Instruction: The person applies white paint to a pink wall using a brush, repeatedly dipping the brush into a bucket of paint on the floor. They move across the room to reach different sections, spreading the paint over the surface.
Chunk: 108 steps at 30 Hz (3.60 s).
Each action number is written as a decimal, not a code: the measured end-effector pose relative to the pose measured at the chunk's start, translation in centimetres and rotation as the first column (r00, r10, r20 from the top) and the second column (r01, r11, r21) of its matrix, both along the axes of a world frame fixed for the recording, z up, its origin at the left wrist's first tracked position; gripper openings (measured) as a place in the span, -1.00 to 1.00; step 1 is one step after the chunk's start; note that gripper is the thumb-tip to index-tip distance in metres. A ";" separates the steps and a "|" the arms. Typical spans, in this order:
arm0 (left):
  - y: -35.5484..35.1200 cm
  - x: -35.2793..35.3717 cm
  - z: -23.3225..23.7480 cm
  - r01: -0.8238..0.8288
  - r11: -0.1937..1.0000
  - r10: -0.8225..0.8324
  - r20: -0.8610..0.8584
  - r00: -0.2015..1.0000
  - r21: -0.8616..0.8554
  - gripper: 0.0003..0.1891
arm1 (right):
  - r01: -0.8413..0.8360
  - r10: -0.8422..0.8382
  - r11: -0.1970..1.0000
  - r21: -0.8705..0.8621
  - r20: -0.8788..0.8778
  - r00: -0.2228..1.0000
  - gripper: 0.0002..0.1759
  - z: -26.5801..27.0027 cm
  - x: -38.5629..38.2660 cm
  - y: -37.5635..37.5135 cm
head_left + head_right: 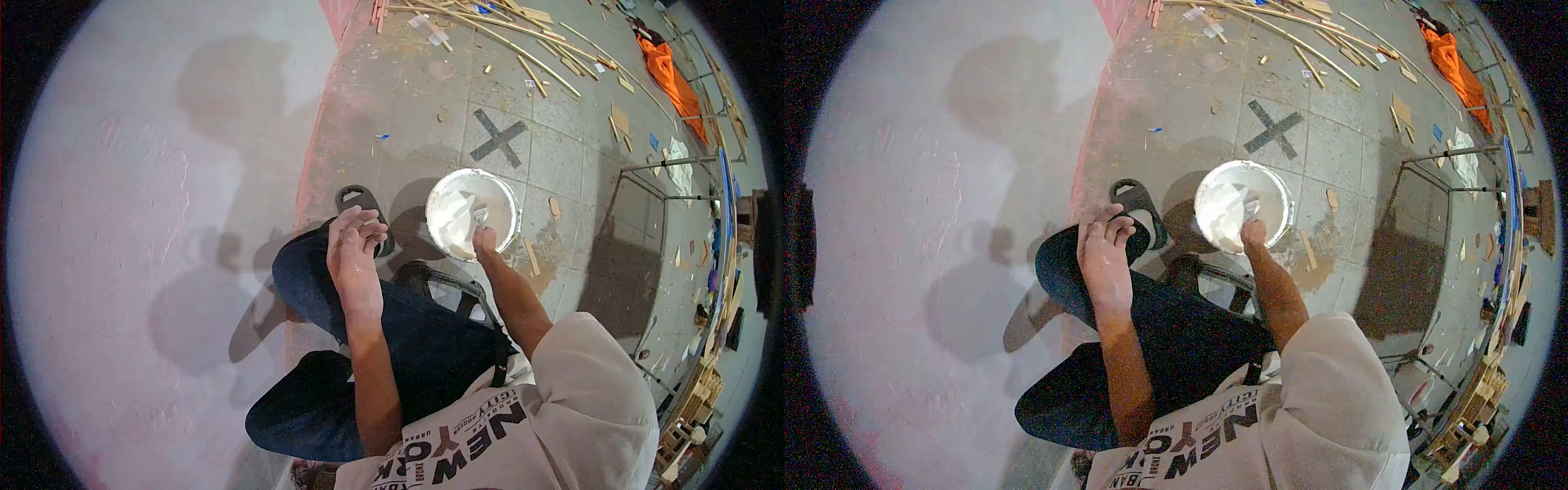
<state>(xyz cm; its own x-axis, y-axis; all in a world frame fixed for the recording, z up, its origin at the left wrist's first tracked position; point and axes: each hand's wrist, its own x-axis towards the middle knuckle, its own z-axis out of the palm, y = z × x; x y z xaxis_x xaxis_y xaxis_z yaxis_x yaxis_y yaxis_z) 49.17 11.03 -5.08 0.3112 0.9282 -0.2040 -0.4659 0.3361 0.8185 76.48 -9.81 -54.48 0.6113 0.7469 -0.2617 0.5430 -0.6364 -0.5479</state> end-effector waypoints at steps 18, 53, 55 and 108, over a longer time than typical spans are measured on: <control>-1.4 -1.4 0.6 -0.026 0.995 0.008 0.181 0.983 0.098 -0.56 | 0.734 -0.374 0.659 0.164 -0.776 0.508 -0.63 20.7 -2.1 -2.7; -15.7 -46.0 8.0 -0.955 0.020 0.731 0.648 0.217 0.297 -0.55 | -0.292 0.980 -0.182 0.939 0.198 0.027 -0.67 91.4 -47.7 25.1; -16.6 -45.8 9.6 -0.970 0.002 0.723 0.670 0.169 0.243 -0.60 | -0.387 0.774 -0.539 0.748 0.621 0.123 -0.72 95.0 -49.9 23.1; -16.8 -47.2 8.5 -0.953 0.125 0.760 0.590 0.271 0.277 -0.59 | -0.585 -0.062 -0.790 0.184 0.925 0.375 -0.71 103.3 -61.7 18.7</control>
